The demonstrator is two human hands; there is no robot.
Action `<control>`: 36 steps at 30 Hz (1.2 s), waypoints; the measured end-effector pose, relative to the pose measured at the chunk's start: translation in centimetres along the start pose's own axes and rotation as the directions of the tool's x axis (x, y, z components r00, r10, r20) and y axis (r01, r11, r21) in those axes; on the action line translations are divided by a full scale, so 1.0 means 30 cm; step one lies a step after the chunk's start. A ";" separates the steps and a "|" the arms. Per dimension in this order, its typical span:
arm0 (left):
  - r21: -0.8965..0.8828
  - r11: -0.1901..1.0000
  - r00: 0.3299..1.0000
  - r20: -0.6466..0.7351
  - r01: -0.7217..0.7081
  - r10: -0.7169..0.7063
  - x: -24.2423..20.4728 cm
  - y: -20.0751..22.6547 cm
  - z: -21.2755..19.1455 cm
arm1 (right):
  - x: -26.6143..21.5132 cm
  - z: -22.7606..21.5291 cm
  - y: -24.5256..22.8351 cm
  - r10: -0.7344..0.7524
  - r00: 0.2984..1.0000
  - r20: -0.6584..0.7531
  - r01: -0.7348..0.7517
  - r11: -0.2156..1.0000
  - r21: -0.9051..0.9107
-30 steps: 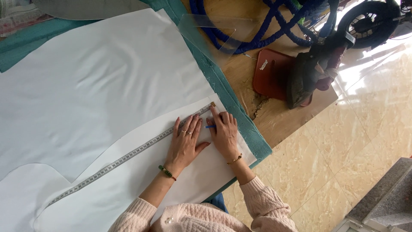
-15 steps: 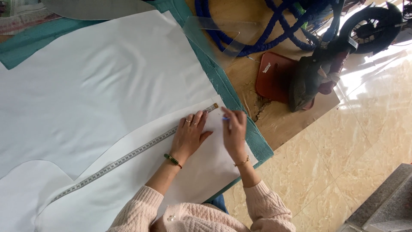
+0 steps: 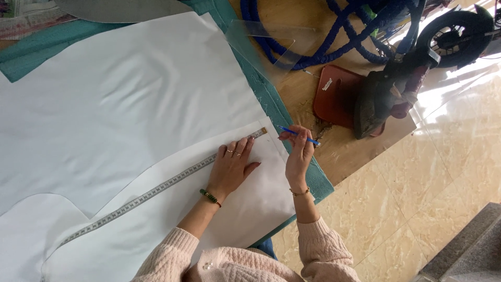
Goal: The person measures and marks a large piece of white fabric laid out on a table using a flexible measuring tape and a blue pen. They also use a clear triangular ruler to draw straight lines and a long metal ruler to measure and mark the edges of the fabric.
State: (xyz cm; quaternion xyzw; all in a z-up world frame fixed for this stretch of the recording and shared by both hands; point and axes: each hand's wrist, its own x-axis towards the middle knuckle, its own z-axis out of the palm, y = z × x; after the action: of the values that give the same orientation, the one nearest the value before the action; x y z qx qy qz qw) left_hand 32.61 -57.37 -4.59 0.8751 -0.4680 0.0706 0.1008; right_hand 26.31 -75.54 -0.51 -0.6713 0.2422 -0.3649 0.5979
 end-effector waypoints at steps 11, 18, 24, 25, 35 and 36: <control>-0.054 0.998 1.000 0.024 0.015 -0.013 0.005 -0.002 -0.017 | -0.011 0.001 0.016 0.060 0.998 0.035 -0.061 0.998 0.028; -0.080 0.997 1.000 0.022 0.020 -0.019 0.009 -0.002 -0.023 | -0.014 0.007 0.023 0.062 0.998 0.033 -0.063 0.998 0.014; -0.117 0.993 0.997 0.074 0.026 -0.018 0.013 -0.005 -0.041 | -0.018 0.007 0.022 0.065 0.997 0.040 -0.065 0.998 0.005; -0.124 0.992 0.997 0.080 0.028 -0.018 0.013 -0.005 -0.043 | -0.020 0.009 0.015 0.067 0.997 0.044 -0.067 0.998 -0.007; -0.202 0.978 0.991 0.129 0.044 -0.018 0.016 -0.007 -0.062 | 0.010 0.049 -0.015 0.011 0.975 0.220 0.003 0.998 -0.064; -0.201 0.978 0.991 0.130 0.047 -0.021 0.012 -0.007 -0.054 | 0.011 0.048 0.012 0.011 0.975 0.223 0.003 0.998 -0.064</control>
State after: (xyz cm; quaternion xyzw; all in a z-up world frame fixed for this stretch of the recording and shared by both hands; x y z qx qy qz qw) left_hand 32.93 -57.16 -2.95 0.8709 -0.4630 -0.0352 0.1612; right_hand 27.68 -74.95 -0.83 -0.7262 0.1864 -0.2781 0.6005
